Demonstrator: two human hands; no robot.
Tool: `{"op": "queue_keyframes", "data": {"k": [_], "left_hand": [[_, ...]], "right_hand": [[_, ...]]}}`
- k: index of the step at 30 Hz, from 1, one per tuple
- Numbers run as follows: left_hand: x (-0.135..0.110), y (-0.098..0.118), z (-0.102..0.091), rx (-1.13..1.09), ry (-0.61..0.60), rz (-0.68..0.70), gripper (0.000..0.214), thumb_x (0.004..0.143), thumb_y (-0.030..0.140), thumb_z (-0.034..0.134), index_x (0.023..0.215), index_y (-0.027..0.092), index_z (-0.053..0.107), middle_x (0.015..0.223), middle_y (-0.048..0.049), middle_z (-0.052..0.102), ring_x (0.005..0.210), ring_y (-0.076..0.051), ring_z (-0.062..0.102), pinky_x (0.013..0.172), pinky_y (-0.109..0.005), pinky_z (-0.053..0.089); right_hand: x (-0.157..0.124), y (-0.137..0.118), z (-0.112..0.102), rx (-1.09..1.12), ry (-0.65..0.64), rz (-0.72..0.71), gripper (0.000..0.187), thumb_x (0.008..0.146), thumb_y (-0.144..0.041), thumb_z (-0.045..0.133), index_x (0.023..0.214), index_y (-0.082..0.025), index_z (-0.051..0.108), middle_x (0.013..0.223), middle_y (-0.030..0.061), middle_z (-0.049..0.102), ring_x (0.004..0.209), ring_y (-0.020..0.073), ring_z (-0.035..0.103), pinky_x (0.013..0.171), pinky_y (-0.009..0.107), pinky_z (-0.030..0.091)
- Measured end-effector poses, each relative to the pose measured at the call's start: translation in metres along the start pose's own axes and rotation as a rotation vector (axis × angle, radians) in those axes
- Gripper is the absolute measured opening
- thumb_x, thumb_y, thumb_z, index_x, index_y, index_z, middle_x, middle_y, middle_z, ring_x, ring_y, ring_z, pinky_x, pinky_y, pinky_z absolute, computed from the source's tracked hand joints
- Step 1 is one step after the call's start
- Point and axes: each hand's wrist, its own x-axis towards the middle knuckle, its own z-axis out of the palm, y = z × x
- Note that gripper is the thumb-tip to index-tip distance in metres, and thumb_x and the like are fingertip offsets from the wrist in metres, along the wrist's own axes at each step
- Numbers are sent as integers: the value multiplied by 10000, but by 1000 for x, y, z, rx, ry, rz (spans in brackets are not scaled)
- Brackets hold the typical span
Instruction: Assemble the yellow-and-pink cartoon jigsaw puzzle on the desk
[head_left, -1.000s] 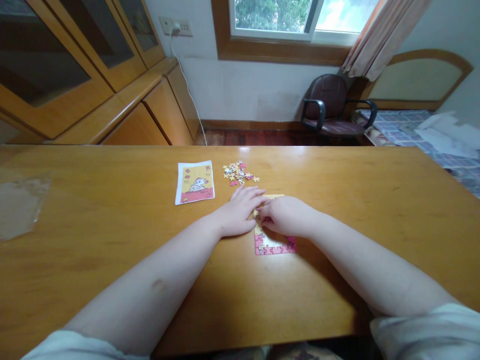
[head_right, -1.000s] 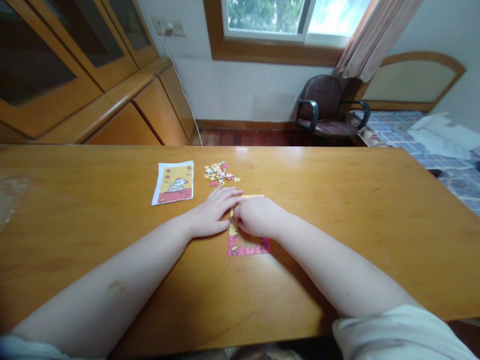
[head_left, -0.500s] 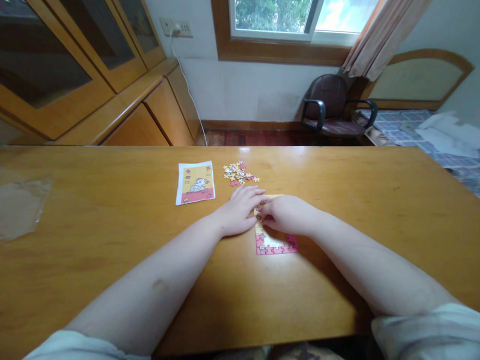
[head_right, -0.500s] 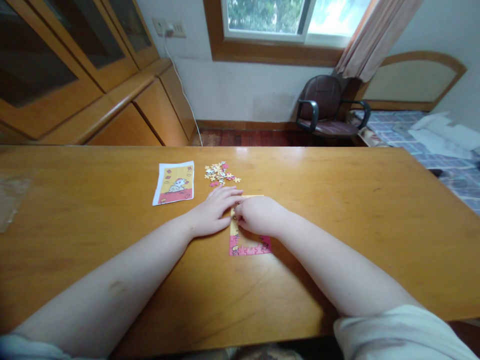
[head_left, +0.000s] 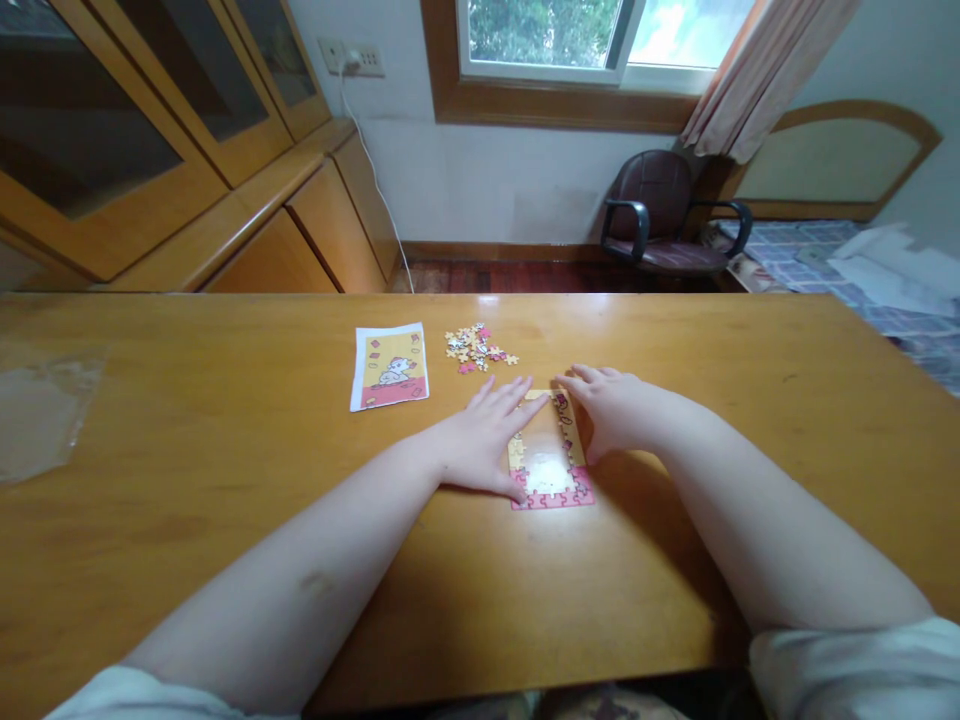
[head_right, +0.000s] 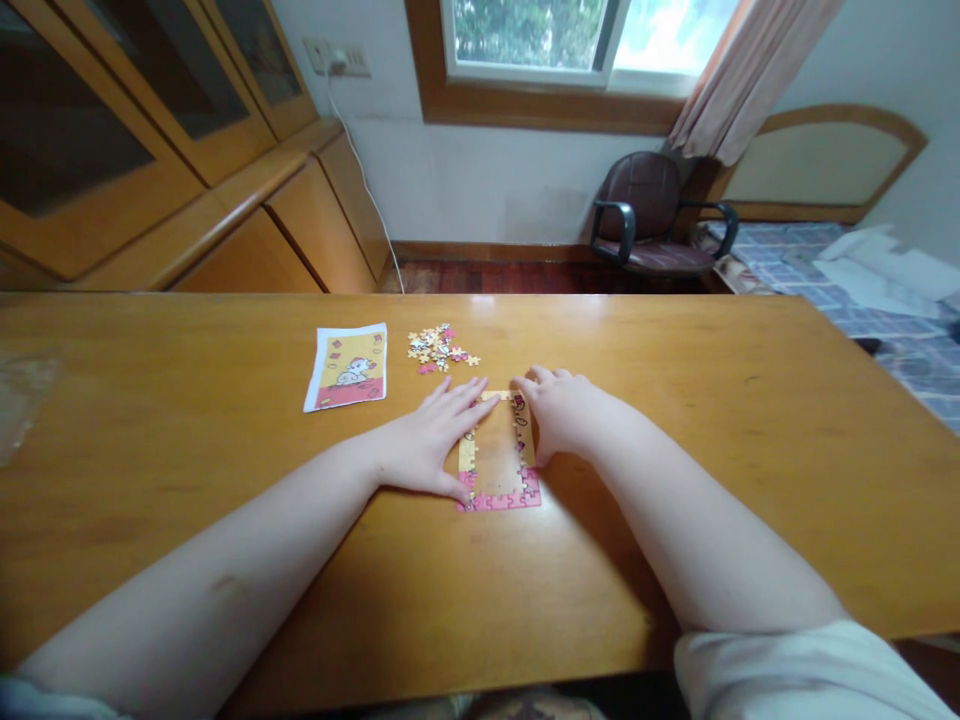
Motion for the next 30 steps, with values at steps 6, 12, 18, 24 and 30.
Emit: {"op": "queue_keyframes", "data": {"k": [6, 12, 18, 24, 30], "left_hand": [[2, 1, 1, 60, -69, -57, 1196, 677, 648, 689, 1556, 97, 95, 1620, -231, 25, 1513, -341, 18, 1206, -554, -8], [2, 1, 1, 67, -64, -52, 1147, 696, 644, 659, 1548, 83, 135, 1618, -227, 77, 1512, -335, 65, 1212, -546, -3], [3, 3, 1, 70, -69, -54, 1118, 708, 631, 651, 1545, 86, 150, 1615, -231, 71, 1511, -342, 63, 1211, -548, 5], [2, 1, 0, 62, -91, -70, 1083, 755, 629, 617, 1549, 67, 141, 1620, -215, 49, 1516, -320, 38, 1217, -528, -16], [0, -1, 0, 24, -44, -28, 998, 750, 605, 664, 1542, 165, 245, 1625, -179, 123, 1511, -338, 83, 1208, -579, 11]], "right_hand": [[1, -13, 4, -23, -62, -26, 1142, 458, -399, 885, 1461, -131, 408, 1471, 224, 426, 1236, 387, 519, 1016, 452, 445], [3, -14, 2, -17, -45, -32, 1060, 475, -389, 870, 1414, -123, 459, 1428, 225, 470, 1209, 379, 543, 988, 439, 465], [5, -12, 8, 2, -23, -23, 1049, 459, -392, 873, 1402, -155, 480, 1413, 206, 491, 1208, 378, 544, 995, 440, 457], [5, -5, 2, 28, -24, -32, 942, 542, -396, 844, 1388, -157, 504, 1397, 199, 506, 1191, 370, 564, 974, 423, 467], [3, 0, -14, 69, -54, 143, 761, 618, -323, 799, 1303, -109, 548, 1229, 190, 630, 1042, 311, 647, 838, 351, 510]]}}
